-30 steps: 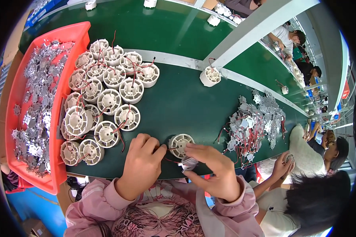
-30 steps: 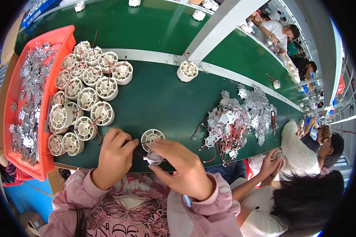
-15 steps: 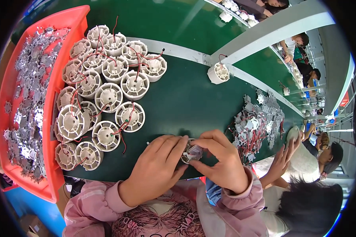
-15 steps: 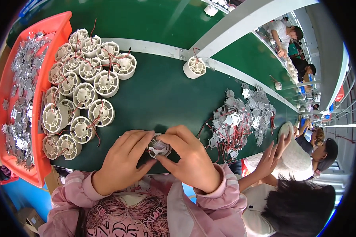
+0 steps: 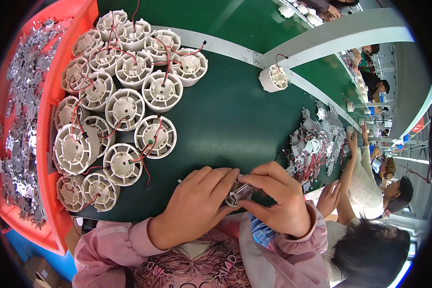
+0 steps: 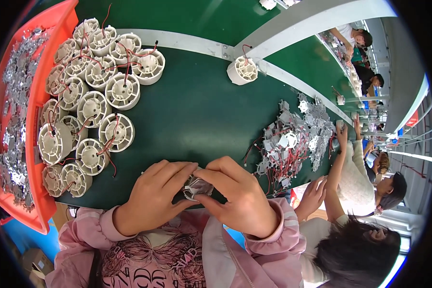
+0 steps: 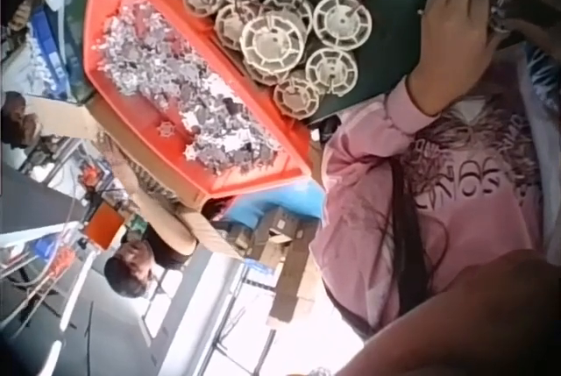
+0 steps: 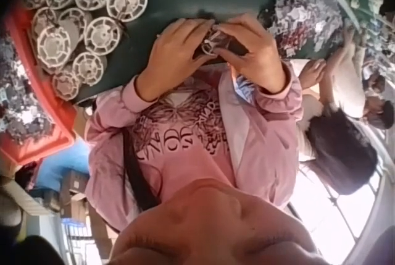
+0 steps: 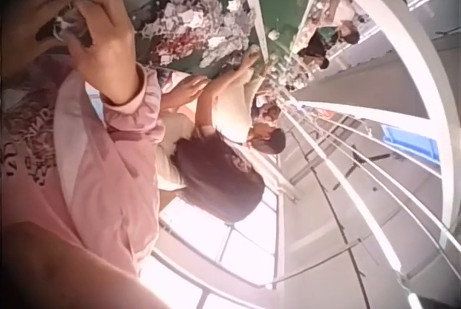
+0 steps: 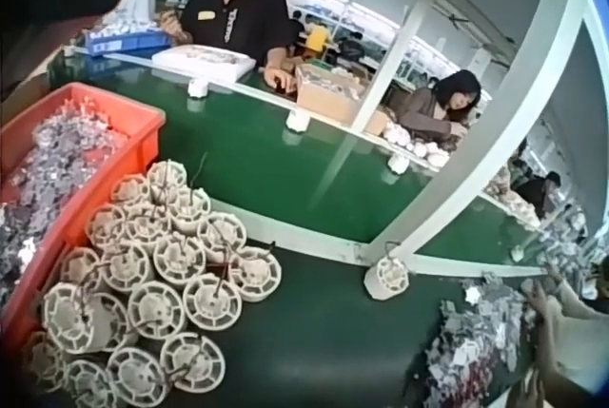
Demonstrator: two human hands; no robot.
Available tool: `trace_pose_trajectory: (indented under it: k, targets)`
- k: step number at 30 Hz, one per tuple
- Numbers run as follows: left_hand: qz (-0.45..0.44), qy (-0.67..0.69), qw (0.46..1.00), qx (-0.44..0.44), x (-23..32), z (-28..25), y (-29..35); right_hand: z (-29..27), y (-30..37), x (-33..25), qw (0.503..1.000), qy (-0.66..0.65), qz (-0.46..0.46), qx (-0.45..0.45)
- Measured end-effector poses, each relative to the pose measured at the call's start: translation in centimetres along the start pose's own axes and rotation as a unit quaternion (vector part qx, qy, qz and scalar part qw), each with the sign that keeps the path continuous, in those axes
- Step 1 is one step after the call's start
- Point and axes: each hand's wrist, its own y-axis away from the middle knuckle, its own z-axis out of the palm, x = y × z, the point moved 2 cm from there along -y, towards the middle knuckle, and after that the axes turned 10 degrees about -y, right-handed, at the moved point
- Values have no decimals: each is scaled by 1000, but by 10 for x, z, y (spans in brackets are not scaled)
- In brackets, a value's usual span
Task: The person assembles components by fitting small electronic modules into circular plastic housings by hand and placing the assembled units onto the conveyor line.
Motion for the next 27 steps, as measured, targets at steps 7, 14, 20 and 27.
trace_pose_trajectory:
  k: [7, 14, 20, 27]
  targets:
    - [-2, 9, 1000, -20, -1, -2, 1, 7, 8, -9, 999, 28, 45, 1]
    - [-6, 20, 999, -28, -3, -2, 1, 7, 8, -5, 998, 31, 47, 23]
    - [1, 23, 999, -40, -3, 0, 0, 8, 10, -2, 999, 23, 38, 26]
    - [1, 27, 999, -46, -3, -2, 0, 2, 6, -4, 999, 34, 37, 0]
